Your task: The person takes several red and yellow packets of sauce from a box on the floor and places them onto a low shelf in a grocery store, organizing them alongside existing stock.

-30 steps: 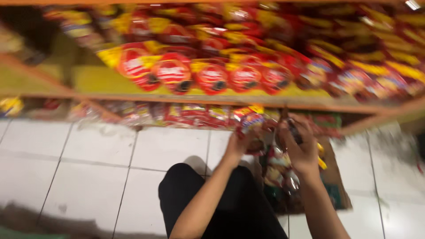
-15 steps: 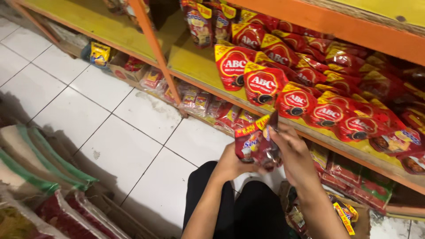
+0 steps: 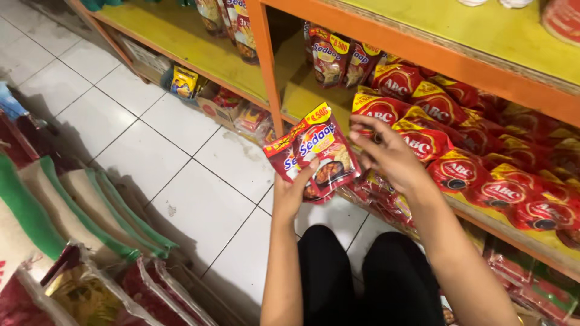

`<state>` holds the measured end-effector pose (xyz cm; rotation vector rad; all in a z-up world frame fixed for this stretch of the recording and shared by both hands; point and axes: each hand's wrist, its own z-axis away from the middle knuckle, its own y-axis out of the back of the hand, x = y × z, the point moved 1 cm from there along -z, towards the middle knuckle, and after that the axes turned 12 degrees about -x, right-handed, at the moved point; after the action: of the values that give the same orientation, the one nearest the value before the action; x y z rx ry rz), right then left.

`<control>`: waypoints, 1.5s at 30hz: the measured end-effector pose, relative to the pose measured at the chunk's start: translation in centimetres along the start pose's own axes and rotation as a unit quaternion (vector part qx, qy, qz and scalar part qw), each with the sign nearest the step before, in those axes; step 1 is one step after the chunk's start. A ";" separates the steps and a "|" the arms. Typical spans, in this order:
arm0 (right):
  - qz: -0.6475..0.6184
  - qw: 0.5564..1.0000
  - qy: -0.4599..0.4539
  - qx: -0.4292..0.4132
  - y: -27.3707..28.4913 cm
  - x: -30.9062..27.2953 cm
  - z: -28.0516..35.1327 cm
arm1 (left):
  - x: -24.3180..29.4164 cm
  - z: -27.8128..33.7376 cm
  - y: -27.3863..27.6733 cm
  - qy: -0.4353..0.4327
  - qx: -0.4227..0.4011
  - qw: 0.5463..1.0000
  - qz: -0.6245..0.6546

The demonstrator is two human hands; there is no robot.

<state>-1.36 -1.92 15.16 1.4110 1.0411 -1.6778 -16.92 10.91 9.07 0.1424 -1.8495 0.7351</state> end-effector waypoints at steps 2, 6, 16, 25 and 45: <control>0.030 0.999 -0.033 -0.004 -0.1 1.9 -0.4 | 0.1 0.3 1.2 0.008 -0.002 1.000 -0.005; 0.036 0.997 -0.065 -0.038 0.4 3.5 -2.6 | 0.0 -0.1 3.0 0.050 -0.043 0.995 -0.070; 0.006 0.963 0.241 0.120 1.1 8.2 -11.8 | -1.0 -3.5 7.2 0.002 0.107 0.991 -0.085; 0.209 0.938 0.146 0.234 0.4 13.2 -15.6 | -1.3 -3.1 9.2 0.011 0.101 0.993 -0.068; 0.646 0.742 0.121 0.132 -1.9 12.0 -13.5 | -2.5 -5.1 8.3 0.011 0.054 0.997 -0.045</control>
<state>0.74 10.85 2.48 1.8596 -0.2273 -0.5703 -15.40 19.74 4.55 0.2833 -1.7708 0.7702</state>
